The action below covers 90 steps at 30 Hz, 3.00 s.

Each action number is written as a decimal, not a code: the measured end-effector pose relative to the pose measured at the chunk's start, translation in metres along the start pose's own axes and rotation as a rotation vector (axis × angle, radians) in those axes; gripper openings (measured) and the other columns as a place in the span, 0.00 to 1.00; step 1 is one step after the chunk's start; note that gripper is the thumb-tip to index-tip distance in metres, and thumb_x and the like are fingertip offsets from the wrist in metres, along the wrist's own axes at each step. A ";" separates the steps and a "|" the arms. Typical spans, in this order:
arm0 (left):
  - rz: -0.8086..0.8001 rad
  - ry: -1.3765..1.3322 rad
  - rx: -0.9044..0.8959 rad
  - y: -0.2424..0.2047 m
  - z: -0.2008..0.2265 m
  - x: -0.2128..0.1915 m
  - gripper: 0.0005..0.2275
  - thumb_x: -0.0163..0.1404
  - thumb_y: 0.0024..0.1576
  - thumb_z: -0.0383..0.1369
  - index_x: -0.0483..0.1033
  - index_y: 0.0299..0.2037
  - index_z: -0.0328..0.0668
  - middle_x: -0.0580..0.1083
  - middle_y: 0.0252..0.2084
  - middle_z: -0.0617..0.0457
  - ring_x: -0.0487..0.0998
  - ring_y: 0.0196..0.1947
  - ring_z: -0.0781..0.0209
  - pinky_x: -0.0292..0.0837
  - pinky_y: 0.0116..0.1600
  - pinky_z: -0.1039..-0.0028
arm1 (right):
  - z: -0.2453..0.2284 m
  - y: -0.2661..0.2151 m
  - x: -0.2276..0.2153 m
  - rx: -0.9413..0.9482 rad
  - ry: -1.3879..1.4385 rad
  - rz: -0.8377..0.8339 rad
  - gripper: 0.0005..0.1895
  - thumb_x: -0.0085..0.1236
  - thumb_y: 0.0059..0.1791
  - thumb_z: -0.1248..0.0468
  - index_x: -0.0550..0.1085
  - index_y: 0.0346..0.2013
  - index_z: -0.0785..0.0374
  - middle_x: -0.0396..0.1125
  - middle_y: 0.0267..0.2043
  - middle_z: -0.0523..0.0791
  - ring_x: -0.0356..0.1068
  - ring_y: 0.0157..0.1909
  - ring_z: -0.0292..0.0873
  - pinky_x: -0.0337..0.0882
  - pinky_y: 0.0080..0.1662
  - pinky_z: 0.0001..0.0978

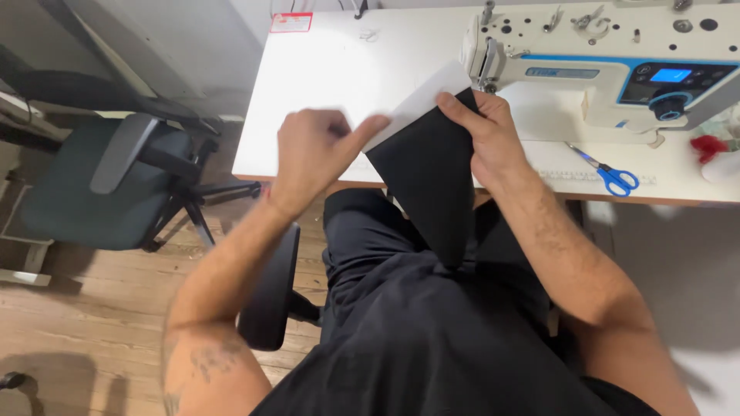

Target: Cutting and folding material at a sewing station

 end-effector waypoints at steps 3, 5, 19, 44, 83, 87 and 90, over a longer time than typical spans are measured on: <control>-0.114 -0.247 -0.141 -0.015 -0.030 0.019 0.26 0.48 0.61 0.58 0.83 0.25 0.45 0.80 0.23 0.48 0.85 0.31 0.48 0.75 0.38 0.64 | -0.022 -0.015 0.023 -0.081 0.068 0.109 0.10 0.72 0.47 0.66 0.77 0.28 0.62 0.72 0.24 0.47 0.79 0.28 0.42 0.81 0.32 0.31; -0.107 -0.429 -0.146 -0.016 -0.027 0.021 0.24 0.46 0.61 0.53 0.83 0.30 0.40 0.80 0.28 0.53 0.83 0.35 0.59 0.80 0.40 0.69 | -0.045 -0.024 0.043 -0.146 0.017 0.093 0.13 0.70 0.49 0.64 0.73 0.24 0.57 0.68 0.24 0.38 0.71 0.29 0.35 0.73 0.34 0.26; 0.139 -0.833 0.133 0.005 0.061 -0.022 0.09 0.59 0.58 0.37 0.83 0.38 0.39 0.78 0.32 0.64 0.72 0.34 0.79 0.70 0.41 0.87 | -0.090 -0.057 0.042 -0.421 -0.013 0.003 0.11 0.66 0.51 0.67 0.76 0.47 0.62 0.74 0.44 0.40 0.72 0.48 0.34 0.74 0.56 0.25; -0.044 -0.924 0.249 -0.001 0.065 -0.012 0.13 0.63 0.58 0.32 0.74 0.48 0.41 0.77 0.32 0.57 0.78 0.32 0.71 0.77 0.36 0.81 | -0.086 -0.075 -0.003 -0.426 -0.178 -0.045 0.12 0.59 0.54 0.63 0.75 0.48 0.67 0.72 0.44 0.42 0.71 0.47 0.37 0.74 0.52 0.29; -0.757 -0.184 0.486 -0.002 0.154 0.037 0.10 0.59 0.51 0.35 0.70 0.25 0.44 0.60 0.18 0.61 0.58 0.20 0.68 0.52 0.28 0.73 | -0.128 -0.086 0.033 -0.024 -0.807 -0.526 0.29 0.73 0.39 0.63 0.68 0.50 0.62 0.69 0.45 0.42 0.69 0.46 0.36 0.68 0.50 0.27; -0.772 -0.243 0.347 -0.001 0.125 0.040 0.20 0.60 0.61 0.42 0.66 0.22 0.47 0.56 0.19 0.64 0.54 0.22 0.70 0.52 0.31 0.77 | -0.132 -0.088 0.026 0.069 -1.022 -0.380 0.07 0.73 0.45 0.61 0.83 0.28 0.61 0.72 0.23 0.36 0.64 0.28 0.29 0.62 0.35 0.21; -0.667 -0.257 0.470 -0.005 0.112 0.051 0.17 0.55 0.63 0.43 0.70 0.24 0.47 0.57 0.20 0.64 0.54 0.22 0.69 0.53 0.31 0.76 | -0.140 -0.093 0.028 0.247 -1.088 -0.322 0.09 0.72 0.44 0.59 0.86 0.34 0.61 0.74 0.26 0.38 0.57 0.23 0.32 0.54 0.25 0.26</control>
Point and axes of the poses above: each hand's wrist, its own y-axis towards the middle knuckle, its own x-axis out of the palm, z = x × y, the point moved 8 cm from there along y, towards the middle knuckle
